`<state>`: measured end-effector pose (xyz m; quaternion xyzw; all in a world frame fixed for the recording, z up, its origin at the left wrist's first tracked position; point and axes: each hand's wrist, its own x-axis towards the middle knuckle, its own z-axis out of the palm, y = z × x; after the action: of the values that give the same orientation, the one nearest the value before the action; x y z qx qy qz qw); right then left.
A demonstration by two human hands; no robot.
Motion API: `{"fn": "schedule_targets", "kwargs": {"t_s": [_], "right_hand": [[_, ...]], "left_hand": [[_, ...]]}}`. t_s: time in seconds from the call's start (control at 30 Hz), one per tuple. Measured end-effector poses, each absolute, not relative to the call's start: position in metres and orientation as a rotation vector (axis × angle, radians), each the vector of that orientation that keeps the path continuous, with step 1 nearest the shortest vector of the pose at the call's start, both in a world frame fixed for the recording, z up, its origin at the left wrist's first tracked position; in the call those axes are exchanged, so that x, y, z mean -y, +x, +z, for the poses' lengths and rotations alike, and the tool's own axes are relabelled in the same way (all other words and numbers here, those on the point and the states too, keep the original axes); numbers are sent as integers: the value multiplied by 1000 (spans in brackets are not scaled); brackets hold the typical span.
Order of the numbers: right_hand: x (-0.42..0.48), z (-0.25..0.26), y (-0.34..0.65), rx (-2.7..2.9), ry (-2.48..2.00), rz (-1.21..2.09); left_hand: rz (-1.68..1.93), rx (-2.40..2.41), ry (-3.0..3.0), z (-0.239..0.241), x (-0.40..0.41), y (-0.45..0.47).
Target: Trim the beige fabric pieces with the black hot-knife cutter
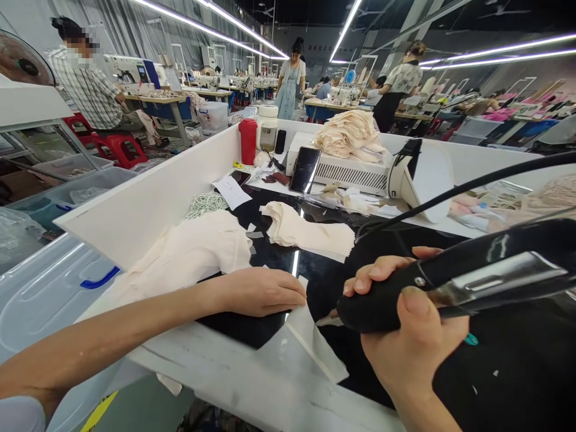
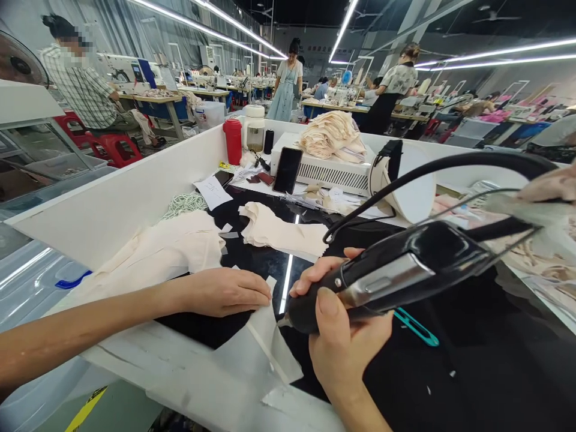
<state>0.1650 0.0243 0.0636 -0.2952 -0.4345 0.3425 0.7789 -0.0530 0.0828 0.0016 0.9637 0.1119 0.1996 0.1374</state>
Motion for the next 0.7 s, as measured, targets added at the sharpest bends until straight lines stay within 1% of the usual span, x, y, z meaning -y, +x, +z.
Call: {"fn": "schedule_targets", "kwargs": {"t_s": [0.1,0.43,0.7], "right_hand": [[-24,64,165,938,-654,732],[-20,70,166,911,-705,735],[-32,72,161,882,-725,706]], "left_hand": [[585,-328,2790,4,-80,-57],[433,-358,2852,7,-73,-59],[472,-331,2883,2,-73,-55]]}}
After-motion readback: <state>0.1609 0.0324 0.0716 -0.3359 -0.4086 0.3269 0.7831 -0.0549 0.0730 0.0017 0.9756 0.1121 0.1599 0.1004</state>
